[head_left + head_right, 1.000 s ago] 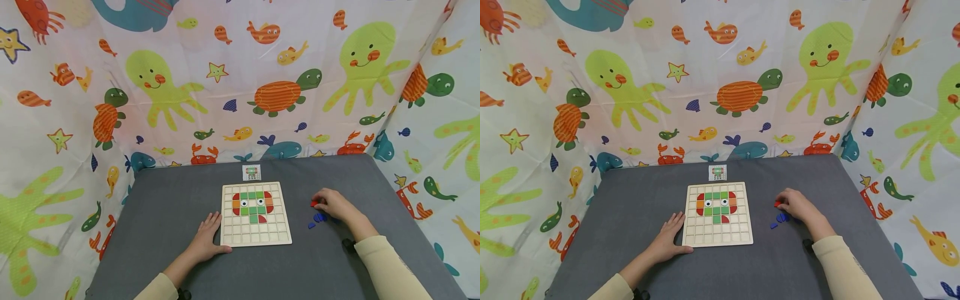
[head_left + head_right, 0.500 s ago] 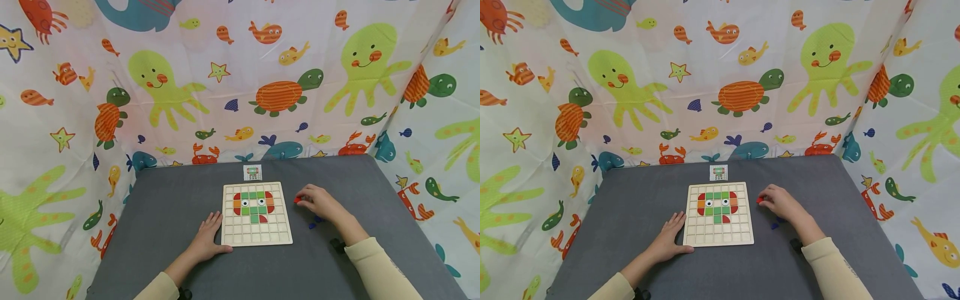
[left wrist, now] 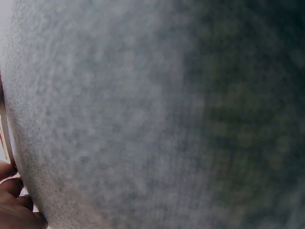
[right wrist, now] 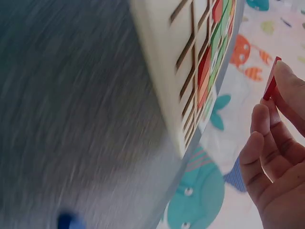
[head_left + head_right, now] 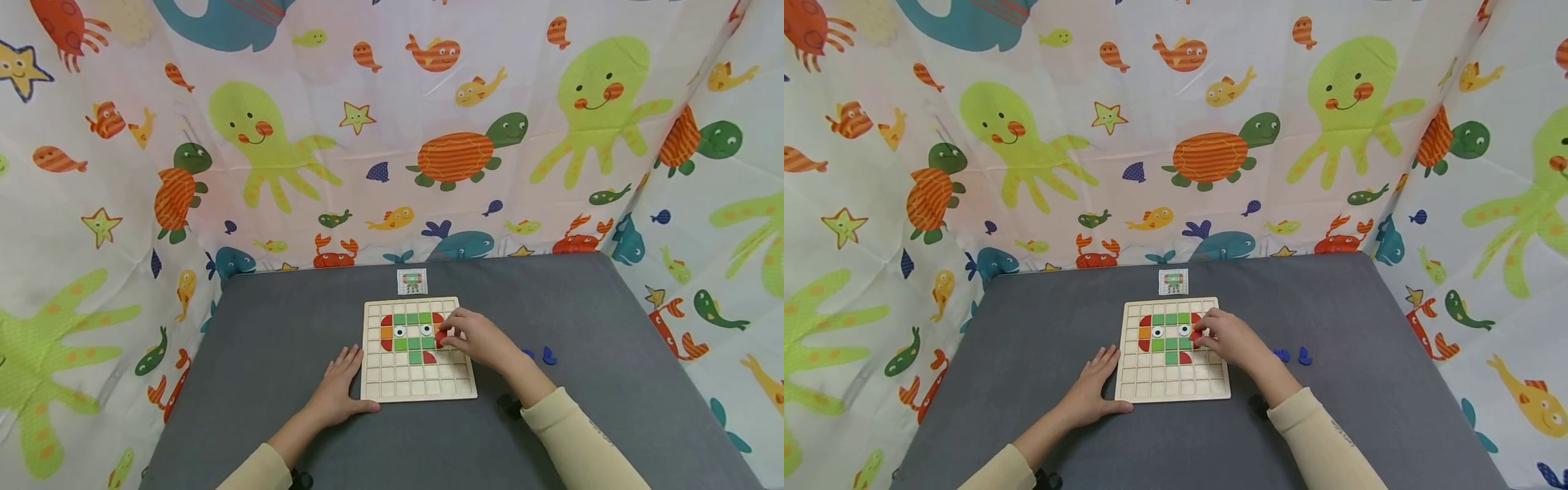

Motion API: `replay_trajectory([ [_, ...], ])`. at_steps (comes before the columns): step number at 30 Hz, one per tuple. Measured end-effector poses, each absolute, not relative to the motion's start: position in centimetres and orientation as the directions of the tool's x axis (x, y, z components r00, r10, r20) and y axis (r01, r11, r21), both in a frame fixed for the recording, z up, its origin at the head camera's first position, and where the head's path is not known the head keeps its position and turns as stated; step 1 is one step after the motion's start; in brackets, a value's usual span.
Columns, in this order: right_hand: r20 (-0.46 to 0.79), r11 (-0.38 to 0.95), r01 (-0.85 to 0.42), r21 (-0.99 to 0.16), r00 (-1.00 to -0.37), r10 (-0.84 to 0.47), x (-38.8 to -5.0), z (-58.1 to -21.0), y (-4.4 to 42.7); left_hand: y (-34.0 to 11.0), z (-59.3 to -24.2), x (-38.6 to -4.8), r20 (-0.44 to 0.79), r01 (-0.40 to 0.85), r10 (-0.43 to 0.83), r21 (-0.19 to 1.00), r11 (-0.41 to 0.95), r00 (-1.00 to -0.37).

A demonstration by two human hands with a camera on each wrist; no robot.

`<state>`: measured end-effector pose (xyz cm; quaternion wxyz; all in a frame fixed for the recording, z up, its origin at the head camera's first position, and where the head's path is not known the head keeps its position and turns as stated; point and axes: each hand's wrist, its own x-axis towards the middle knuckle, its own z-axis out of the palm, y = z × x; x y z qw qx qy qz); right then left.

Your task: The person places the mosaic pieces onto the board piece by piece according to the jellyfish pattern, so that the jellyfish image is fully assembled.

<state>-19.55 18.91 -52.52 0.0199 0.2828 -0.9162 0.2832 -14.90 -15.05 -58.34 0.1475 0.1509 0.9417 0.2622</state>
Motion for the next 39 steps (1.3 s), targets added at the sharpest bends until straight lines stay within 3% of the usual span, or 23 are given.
replay_trajectory([
  [21,0.123,0.739,-0.491,-0.460,-0.860,-0.495,-18.8,-54.7,11.2,-15.1,-58.7,-15.1,-0.195,0.215,0.365,0.530,0.820,-0.910],
  [39,0.074,0.779,-0.509,-0.366,-0.850,-0.521,-19.0,-55.1,9.6,-15.1,-58.6,-14.9,-0.184,0.216,0.364,0.540,0.814,-0.913],
])
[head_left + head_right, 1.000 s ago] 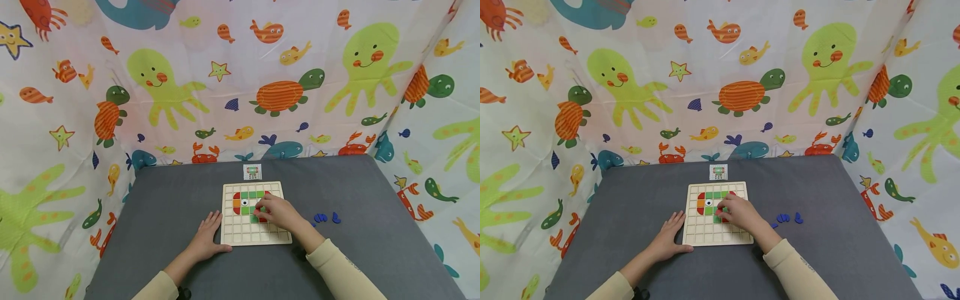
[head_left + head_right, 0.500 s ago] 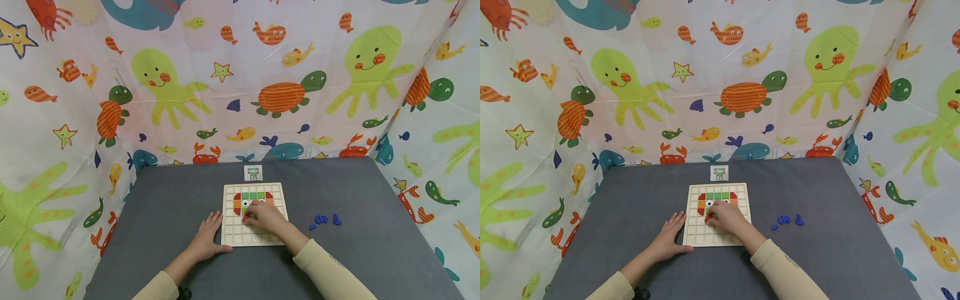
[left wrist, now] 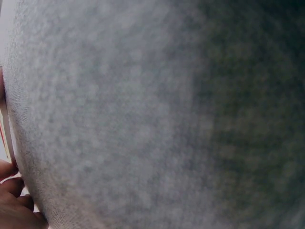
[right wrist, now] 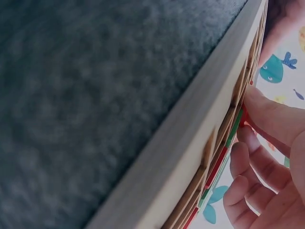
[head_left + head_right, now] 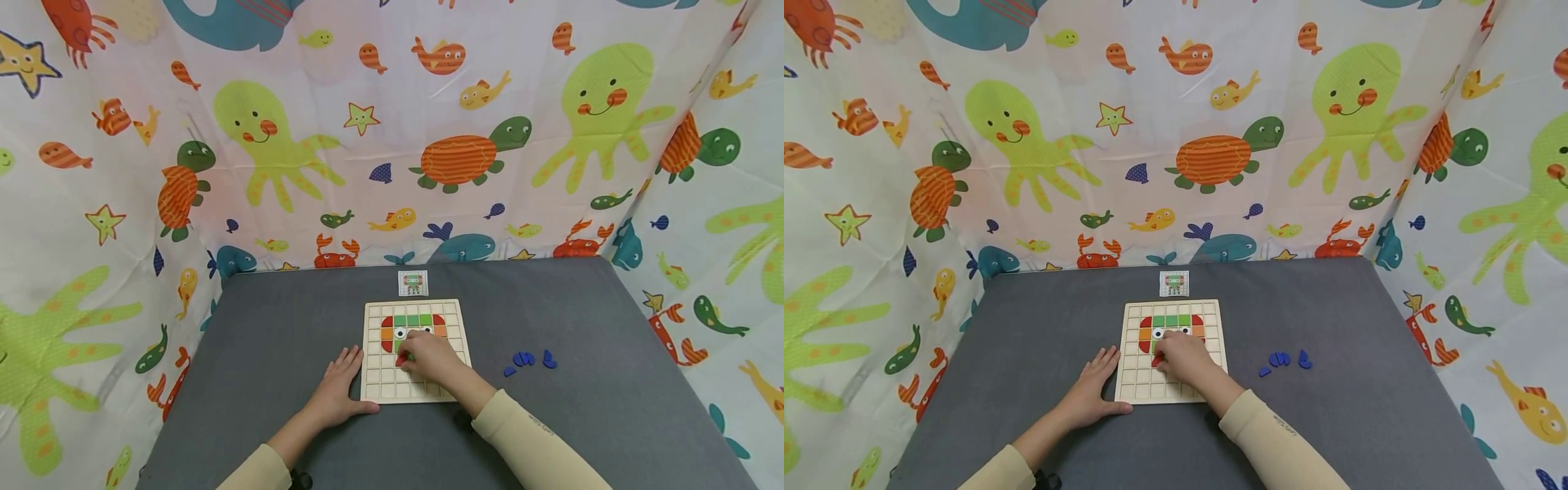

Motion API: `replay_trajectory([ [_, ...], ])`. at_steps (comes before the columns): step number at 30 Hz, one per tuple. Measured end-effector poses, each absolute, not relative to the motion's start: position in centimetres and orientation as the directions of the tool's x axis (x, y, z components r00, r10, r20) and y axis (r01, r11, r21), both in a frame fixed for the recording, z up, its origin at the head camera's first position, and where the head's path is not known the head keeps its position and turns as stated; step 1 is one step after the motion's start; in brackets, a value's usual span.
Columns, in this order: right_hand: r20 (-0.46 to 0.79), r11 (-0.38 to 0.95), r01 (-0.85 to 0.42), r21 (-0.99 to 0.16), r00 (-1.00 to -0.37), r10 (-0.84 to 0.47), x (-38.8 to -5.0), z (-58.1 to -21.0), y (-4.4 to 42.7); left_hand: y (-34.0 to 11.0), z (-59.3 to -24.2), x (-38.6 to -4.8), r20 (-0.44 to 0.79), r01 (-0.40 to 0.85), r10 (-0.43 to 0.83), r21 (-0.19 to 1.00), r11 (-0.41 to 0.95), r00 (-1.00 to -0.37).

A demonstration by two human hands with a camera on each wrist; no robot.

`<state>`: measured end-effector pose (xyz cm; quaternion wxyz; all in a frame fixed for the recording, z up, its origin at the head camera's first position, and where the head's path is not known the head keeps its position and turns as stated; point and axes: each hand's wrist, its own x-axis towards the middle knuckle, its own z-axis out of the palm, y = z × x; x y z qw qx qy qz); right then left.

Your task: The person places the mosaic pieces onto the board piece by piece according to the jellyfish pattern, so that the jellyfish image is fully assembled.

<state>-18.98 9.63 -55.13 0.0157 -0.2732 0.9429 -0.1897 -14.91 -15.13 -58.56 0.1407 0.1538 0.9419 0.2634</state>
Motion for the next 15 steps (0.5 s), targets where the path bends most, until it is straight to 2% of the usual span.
replay_trajectory([
  [8,0.071,0.783,-0.527,-0.330,-0.841,-0.536,-18.9,-55.1,9.4,-15.2,-58.5,-14.9,-0.182,0.213,0.366,0.554,0.805,-0.912],
  [15,0.122,0.752,-0.517,-0.409,-0.847,-0.517,-18.3,-54.3,10.4,-15.2,-58.6,-14.9,-0.185,0.217,0.367,0.542,0.812,-0.911],
])
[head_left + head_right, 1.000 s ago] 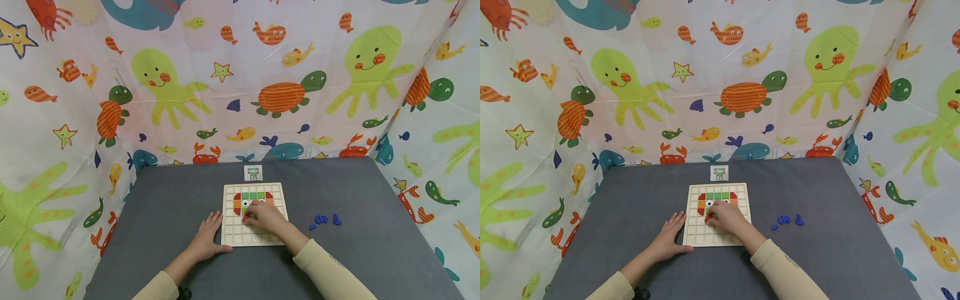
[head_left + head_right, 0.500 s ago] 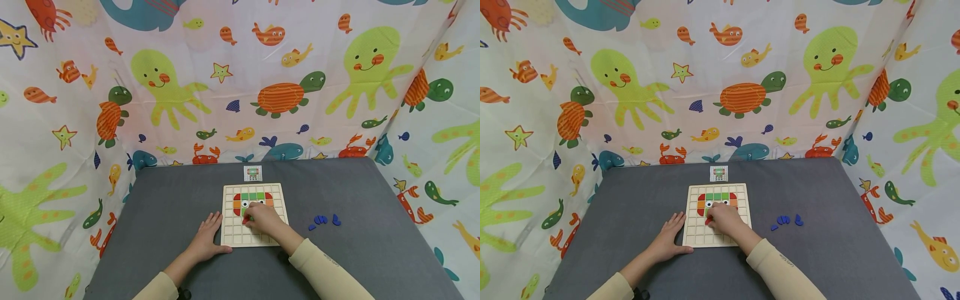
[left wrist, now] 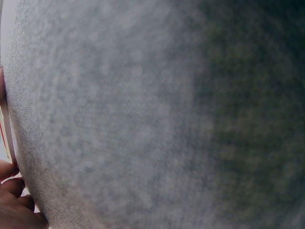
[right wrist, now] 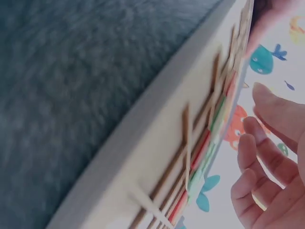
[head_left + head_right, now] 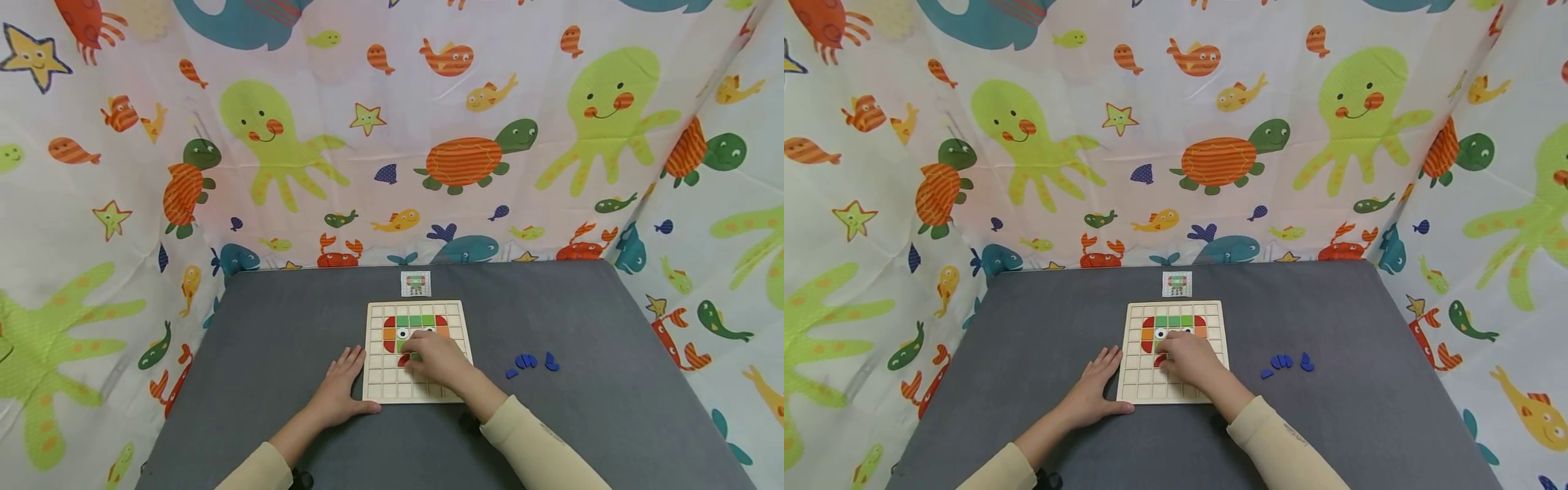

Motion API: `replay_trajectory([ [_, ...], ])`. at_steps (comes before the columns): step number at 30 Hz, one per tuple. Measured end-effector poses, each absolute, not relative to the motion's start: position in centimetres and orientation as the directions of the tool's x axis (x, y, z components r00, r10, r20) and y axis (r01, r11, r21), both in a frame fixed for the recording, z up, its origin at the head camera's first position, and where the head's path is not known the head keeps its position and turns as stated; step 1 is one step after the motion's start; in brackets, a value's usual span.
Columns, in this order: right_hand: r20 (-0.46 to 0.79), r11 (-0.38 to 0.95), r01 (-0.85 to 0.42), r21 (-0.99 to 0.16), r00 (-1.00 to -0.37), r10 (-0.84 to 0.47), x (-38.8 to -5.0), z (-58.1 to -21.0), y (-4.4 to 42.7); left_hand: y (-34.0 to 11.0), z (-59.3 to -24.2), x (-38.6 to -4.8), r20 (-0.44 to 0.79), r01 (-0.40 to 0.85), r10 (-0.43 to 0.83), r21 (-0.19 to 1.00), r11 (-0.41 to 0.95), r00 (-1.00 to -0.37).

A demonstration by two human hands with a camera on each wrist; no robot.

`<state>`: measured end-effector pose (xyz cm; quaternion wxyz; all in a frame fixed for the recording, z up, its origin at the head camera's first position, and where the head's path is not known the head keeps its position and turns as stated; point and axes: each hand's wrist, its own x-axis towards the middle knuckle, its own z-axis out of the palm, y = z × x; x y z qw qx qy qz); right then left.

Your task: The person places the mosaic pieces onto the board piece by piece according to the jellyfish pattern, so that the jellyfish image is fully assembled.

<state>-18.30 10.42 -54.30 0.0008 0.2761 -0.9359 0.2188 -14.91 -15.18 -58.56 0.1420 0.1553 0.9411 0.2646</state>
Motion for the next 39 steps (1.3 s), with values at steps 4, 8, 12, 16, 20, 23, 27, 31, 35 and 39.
replay_trajectory([
  [4,0.171,0.743,-0.502,-0.443,-0.861,-0.480,-17.6,-53.4,11.5,-15.2,-58.7,-15.0,-0.185,0.226,0.370,0.528,0.819,-0.910],
  [8,0.223,0.747,-0.495,-0.444,-0.868,-0.443,-16.8,-52.9,13.0,-15.2,-58.7,-15.0,-0.177,0.228,0.369,0.529,0.817,-0.912],
  [12,0.229,0.761,-0.456,-0.462,-0.890,-0.395,-16.2,-52.7,14.8,-15.3,-58.7,-15.0,-0.178,0.227,0.371,0.534,0.814,-0.911],
  [16,0.220,0.767,-0.395,-0.506,-0.919,-0.328,-15.7,-52.5,16.9,-15.4,-58.8,-15.0,-0.181,0.225,0.369,0.533,0.816,-0.912],
  [20,0.216,0.777,-0.334,-0.534,-0.942,-0.256,-14.9,-52.4,19.6,-15.2,-58.6,-15.1,-0.173,0.233,0.377,0.539,0.810,-0.910],
  [23,0.216,0.800,-0.287,-0.526,-0.956,-0.201,-14.3,-52.7,21.9,-15.1,-58.6,-15.0,-0.174,0.232,0.379,0.545,0.805,-0.909],
  [27,0.209,0.839,-0.211,-0.501,-0.971,-0.120,-13.4,-53.2,25.0,-15.1,-58.6,-14.9,-0.178,0.224,0.374,0.549,0.805,-0.910],
  [31,0.203,0.861,-0.140,-0.488,-0.978,-0.044,-12.3,-53.9,27.6,-15.0,-58.5,-14.9,-0.184,0.216,0.370,0.552,0.805,-0.910],
  [35,0.197,0.871,-0.077,-0.486,-0.980,0.023,-11.4,-54.6,29.7,-15.1,-58.4,-15.0,-0.185,0.215,0.370,0.553,0.805,-0.910],
  [39,0.133,0.862,-0.011,-0.507,-0.989,0.066,-11.1,-55.3,31.2,-15.1,-58.5,-15.0,-0.190,0.214,0.370,0.548,0.809,-0.909],
])
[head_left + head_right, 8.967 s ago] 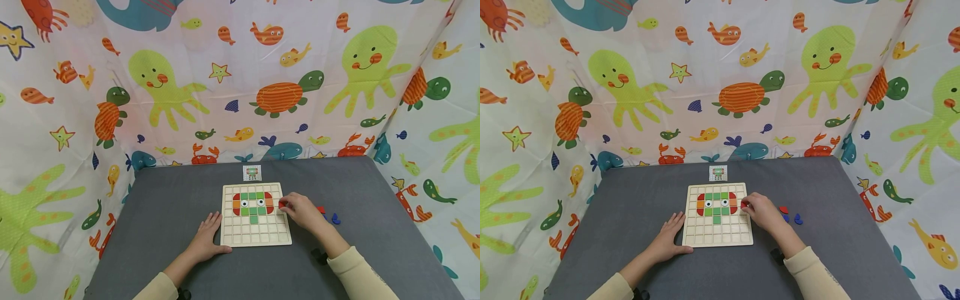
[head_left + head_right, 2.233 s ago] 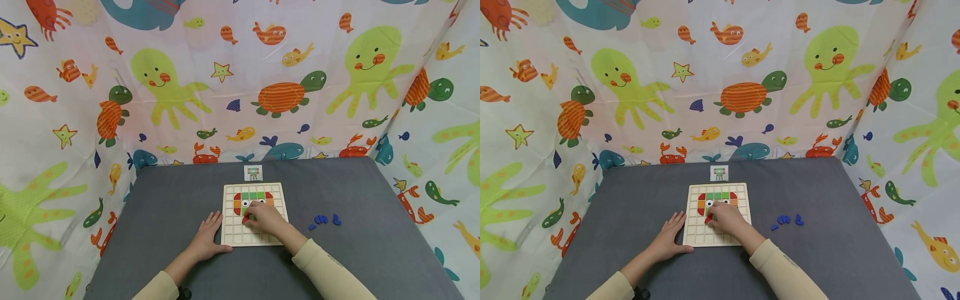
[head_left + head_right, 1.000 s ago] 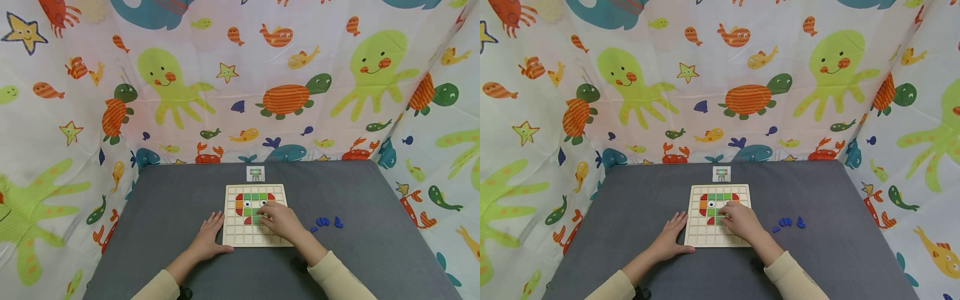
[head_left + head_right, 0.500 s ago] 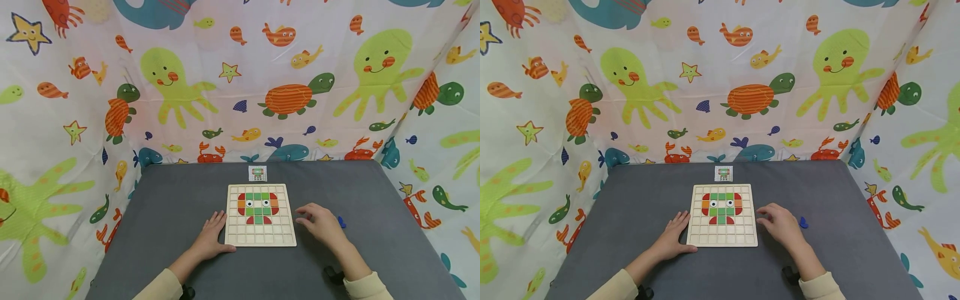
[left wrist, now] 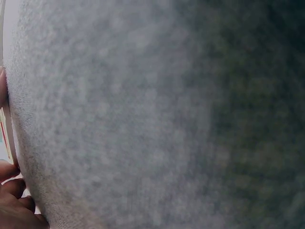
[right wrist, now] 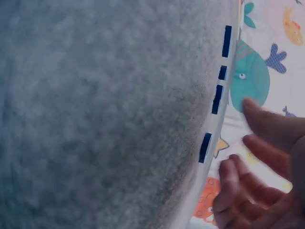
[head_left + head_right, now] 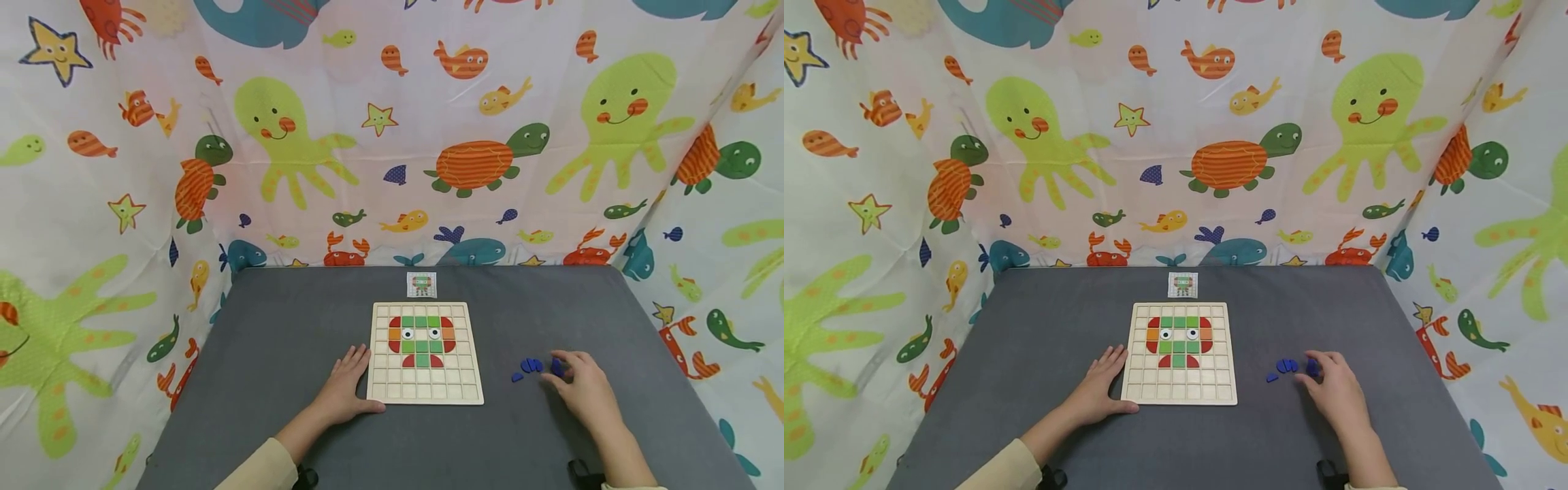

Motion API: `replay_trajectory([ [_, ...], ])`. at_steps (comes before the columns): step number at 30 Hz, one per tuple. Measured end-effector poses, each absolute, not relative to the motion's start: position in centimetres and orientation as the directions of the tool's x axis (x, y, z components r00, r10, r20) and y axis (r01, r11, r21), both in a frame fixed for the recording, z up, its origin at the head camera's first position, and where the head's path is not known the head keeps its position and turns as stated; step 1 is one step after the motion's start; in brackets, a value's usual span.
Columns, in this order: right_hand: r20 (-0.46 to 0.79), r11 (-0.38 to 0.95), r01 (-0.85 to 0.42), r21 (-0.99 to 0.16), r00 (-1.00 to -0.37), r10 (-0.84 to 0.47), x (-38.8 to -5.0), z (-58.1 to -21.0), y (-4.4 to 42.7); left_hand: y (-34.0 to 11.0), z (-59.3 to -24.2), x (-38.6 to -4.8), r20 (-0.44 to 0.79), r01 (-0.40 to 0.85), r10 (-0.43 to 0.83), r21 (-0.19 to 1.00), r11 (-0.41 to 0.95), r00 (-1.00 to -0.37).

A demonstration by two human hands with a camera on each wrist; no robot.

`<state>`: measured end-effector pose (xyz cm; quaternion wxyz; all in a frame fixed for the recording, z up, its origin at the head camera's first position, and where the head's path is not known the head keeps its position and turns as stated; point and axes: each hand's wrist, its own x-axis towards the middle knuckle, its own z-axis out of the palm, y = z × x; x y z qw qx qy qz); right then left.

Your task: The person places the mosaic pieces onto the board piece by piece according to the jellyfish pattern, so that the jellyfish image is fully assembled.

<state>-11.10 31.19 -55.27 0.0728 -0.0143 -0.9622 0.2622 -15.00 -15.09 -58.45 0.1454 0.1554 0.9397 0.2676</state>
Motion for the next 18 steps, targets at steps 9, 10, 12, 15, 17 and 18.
replay_trajectory([
  [9,-0.033,0.861,0.056,-0.505,-0.998,0.046,-11.6,-55.7,32.9,-15.2,-58.6,-15.0,-0.188,0.215,0.369,0.545,0.810,-0.910],
  [10,-0.041,0.861,0.060,-0.505,-0.998,0.046,-11.7,-55.7,33.0,-15.2,-58.6,-15.0,-0.188,0.216,0.369,0.545,0.810,-0.910],
  [12,-0.052,0.859,0.074,-0.506,-0.997,0.055,-11.8,-55.7,33.2,-15.1,-58.6,-15.1,-0.186,0.219,0.374,0.548,0.807,-0.909],
  [15,-0.050,0.862,0.079,-0.501,-0.997,0.063,-11.9,-55.8,33.4,-15.2,-58.5,-15.1,-0.193,0.219,0.377,0.547,0.808,-0.906],
  [17,-0.052,0.866,0.078,-0.494,-0.997,0.060,-12.0,-55.8,33.5,-15.2,-58.5,-15.1,-0.195,0.214,0.373,0.548,0.808,-0.907],
  [18,-0.051,0.868,0.075,-0.490,-0.997,0.057,-12.1,-55.8,33.5,-15.2,-58.5,-15.0,-0.194,0.212,0.370,0.550,0.808,-0.908],
])
